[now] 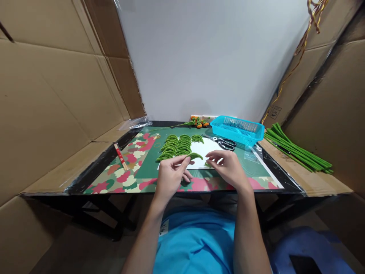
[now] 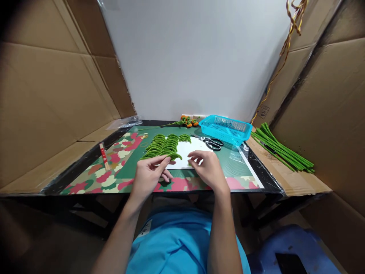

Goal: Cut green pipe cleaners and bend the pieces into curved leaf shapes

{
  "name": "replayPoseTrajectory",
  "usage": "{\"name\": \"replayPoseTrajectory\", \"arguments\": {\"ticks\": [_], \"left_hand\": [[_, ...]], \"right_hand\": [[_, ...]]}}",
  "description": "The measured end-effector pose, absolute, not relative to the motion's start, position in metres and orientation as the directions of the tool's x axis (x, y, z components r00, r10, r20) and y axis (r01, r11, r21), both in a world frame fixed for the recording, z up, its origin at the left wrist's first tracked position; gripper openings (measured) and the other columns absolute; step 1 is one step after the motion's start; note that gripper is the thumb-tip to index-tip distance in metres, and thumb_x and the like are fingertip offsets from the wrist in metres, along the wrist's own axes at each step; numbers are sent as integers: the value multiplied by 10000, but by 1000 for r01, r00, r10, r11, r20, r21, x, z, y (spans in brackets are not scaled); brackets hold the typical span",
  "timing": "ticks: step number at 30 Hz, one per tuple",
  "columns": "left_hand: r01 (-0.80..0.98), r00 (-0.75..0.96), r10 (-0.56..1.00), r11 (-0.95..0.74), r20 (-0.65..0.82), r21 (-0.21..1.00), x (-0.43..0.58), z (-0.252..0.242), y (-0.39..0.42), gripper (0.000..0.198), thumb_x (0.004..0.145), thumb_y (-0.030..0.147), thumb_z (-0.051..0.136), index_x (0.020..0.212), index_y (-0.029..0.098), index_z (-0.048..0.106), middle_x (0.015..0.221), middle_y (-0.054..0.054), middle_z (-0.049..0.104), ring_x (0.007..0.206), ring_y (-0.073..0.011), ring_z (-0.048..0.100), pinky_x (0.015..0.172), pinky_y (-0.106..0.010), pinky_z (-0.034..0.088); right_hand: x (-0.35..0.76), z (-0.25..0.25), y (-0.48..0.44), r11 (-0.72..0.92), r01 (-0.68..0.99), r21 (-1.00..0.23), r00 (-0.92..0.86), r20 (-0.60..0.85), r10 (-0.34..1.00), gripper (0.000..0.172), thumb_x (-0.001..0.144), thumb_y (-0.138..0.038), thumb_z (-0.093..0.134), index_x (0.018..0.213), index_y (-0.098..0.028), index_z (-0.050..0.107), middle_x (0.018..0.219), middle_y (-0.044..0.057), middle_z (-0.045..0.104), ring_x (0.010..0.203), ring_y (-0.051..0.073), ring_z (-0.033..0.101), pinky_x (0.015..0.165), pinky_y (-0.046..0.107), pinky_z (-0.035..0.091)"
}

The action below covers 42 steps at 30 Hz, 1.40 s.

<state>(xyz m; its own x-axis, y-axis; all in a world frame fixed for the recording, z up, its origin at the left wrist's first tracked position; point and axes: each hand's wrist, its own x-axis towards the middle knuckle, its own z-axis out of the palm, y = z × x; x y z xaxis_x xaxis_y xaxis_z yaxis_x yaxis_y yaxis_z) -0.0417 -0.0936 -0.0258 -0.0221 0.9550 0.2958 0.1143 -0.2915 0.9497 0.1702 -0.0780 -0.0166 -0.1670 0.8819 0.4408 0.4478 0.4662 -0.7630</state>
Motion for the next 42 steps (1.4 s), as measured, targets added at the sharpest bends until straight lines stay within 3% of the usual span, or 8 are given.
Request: {"name": "replayPoseTrajectory", "arguments": {"ticks": [7, 12, 16, 20, 27, 29, 35, 42], "left_hand": [[114, 16, 971, -238, 238, 965, -38, -31, -95, 467, 917, 455, 743, 1210, 92, 715, 879, -125, 811, 470, -167, 698, 414, -253, 570], [144, 31, 967, -253, 251, 957, -36, -32, -100, 408, 940, 431, 702, 1200, 117, 694, 849, -84, 782, 496, -154, 683, 424, -250, 565], [171, 31, 959, -283, 282, 944, -36, -31, -104, 353, 979, 410, 636, 1244, 178, 635, 734, 12, 689, 483, -131, 626, 408, -219, 512], [298, 14, 941, -328, 339, 897, -35, -30, -105, 184, 991, 347, 596, 1097, 200, 628, 628, 61, 557, 507, -113, 569, 478, -193, 477], [271, 68, 948, -317, 311, 909, -33, -30, -104, 225, 994, 391, 600, 1103, 200, 647, 776, -4, 698, 573, -142, 648, 538, -227, 514], [238, 98, 952, -305, 289, 922, -34, -29, -104, 246, 988, 405, 615, 1093, 191, 677, 723, 7, 677, 515, -133, 616, 490, -223, 477], [163, 176, 951, -282, 253, 946, -39, -29, -103, 317, 998, 447, 618, 1111, 170, 723, 621, 17, 632, 458, -124, 547, 436, -218, 418], [186, 181, 951, -282, 249, 941, -38, -26, -105, 374, 995, 540, 613, 993, 179, 708, 644, 23, 625, 452, -113, 535, 424, -217, 418]], "right_hand": [[180, -27, -73, 322, 624, -712, -187, 264, 946, 227, 900, -409, 714, 981, -222, 813, 731, 6, 717, 657, 176, 641, 613, 267, 413], [172, -30, -71, 353, 671, -652, -204, 296, 933, 87, 836, -222, 700, 845, -244, 784, 900, 21, 771, 693, 164, 648, 653, 269, 434], [173, -23, -71, 370, 476, -798, -147, 342, 928, 92, 848, -233, 677, 837, -203, 763, 869, 46, 780, 735, 189, 700, 668, 281, 498], [174, -6, -82, 422, 228, -877, -84, 415, 906, 192, 885, -346, 706, 917, -176, 789, 857, 82, 781, 774, 222, 721, 560, 261, 502], [156, 10, -95, 629, 382, -677, -305, 550, 778, 109, 891, -187, 707, 844, -242, 789, 1193, 73, 740, 1151, 251, 684, 997, 395, 527], [148, 7, -92, 632, 389, -671, -298, 557, 775, 136, 881, -146, 697, 834, -238, 786, 1175, 73, 747, 1110, 242, 701, 1007, 398, 526], [139, 0, -87, 595, 303, -744, -215, 555, 804, 172, 863, -125, 670, 900, -222, 807, 933, 30, 792, 798, 182, 725, 738, 298, 586], [142, -3, -88, 567, 384, -729, -234, 517, 823, 109, 897, -188, 694, 902, -222, 797, 856, 8, 800, 695, 168, 720, 705, 285, 580]]}}
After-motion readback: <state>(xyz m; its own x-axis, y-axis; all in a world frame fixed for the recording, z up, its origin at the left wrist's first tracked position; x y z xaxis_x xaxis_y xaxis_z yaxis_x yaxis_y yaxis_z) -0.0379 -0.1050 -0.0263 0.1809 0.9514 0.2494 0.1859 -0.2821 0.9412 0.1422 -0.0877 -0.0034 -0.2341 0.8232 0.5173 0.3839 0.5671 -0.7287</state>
